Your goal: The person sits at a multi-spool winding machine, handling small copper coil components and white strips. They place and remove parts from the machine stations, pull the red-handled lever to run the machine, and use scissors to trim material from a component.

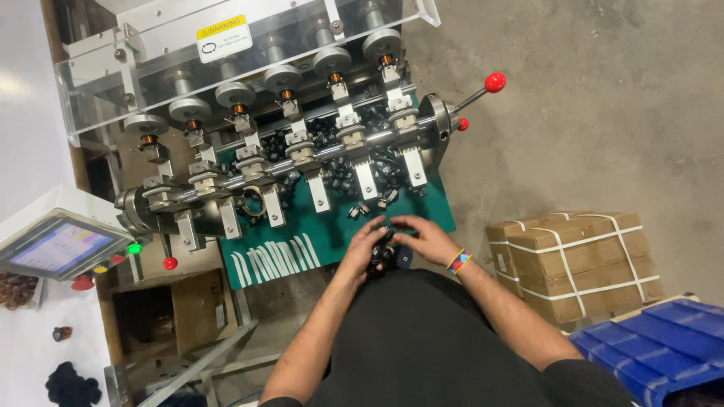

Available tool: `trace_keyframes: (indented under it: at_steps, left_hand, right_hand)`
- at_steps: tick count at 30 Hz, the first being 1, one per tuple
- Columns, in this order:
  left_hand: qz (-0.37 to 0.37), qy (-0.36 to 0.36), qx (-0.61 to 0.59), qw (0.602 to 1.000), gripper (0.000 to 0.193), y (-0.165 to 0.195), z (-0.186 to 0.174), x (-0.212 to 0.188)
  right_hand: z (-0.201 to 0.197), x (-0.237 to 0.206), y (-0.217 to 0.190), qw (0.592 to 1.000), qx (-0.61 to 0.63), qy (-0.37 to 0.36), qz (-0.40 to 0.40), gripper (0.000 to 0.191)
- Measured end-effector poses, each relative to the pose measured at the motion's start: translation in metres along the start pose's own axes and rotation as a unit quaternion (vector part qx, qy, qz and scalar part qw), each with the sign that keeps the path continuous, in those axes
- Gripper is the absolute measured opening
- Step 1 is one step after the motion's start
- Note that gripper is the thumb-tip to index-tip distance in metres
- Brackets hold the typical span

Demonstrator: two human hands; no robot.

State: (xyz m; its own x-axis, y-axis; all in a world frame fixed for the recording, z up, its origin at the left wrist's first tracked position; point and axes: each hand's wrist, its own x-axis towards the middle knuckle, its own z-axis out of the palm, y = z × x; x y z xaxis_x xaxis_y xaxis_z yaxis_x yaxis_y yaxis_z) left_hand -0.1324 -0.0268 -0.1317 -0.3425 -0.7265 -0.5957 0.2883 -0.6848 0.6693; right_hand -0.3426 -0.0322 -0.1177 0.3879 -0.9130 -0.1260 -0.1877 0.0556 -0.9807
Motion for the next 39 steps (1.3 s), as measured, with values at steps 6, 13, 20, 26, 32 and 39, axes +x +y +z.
trace_keyframes:
  at_steps: [6, 13, 20, 26, 32, 39]
  left_hand:
    - [-0.008, -0.002, -0.079, 0.997, 0.051, 0.008, 0.005, -0.014]
    - [-0.074, -0.037, -0.285, 0.955, 0.04, -0.002, -0.029, -0.029]
    - [-0.042, 0.111, -0.194, 0.974, 0.041, -0.011, -0.064, -0.045]
    - [0.01, 0.097, -0.089, 0.991, 0.041, -0.005, -0.084, -0.05]
    - [0.01, 0.031, -0.045, 0.998, 0.044, 0.011, -0.081, -0.051]
    - [0.006, 0.042, 0.025, 0.999, 0.042, 0.039, -0.09, -0.051]
  right_hand:
    - [0.022, 0.004, -0.002, 0.999, -0.021, 0.036, 0.028, 0.036]
    - [0.037, 0.034, 0.004, 0.935, 0.318, 0.039, 0.15, 0.032]
    - [0.053, 0.056, -0.01, 0.93, 0.332, 0.099, 0.118, 0.03]
    - [0.065, 0.058, -0.01, 0.919, 0.325, 0.175, 0.137, 0.038]
    - [0.07, 0.045, -0.012, 0.955, 0.213, 0.067, 0.195, 0.048]
    - [0.124, 0.031, -0.031, 0.996, 0.013, 0.074, 0.056, 0.042]
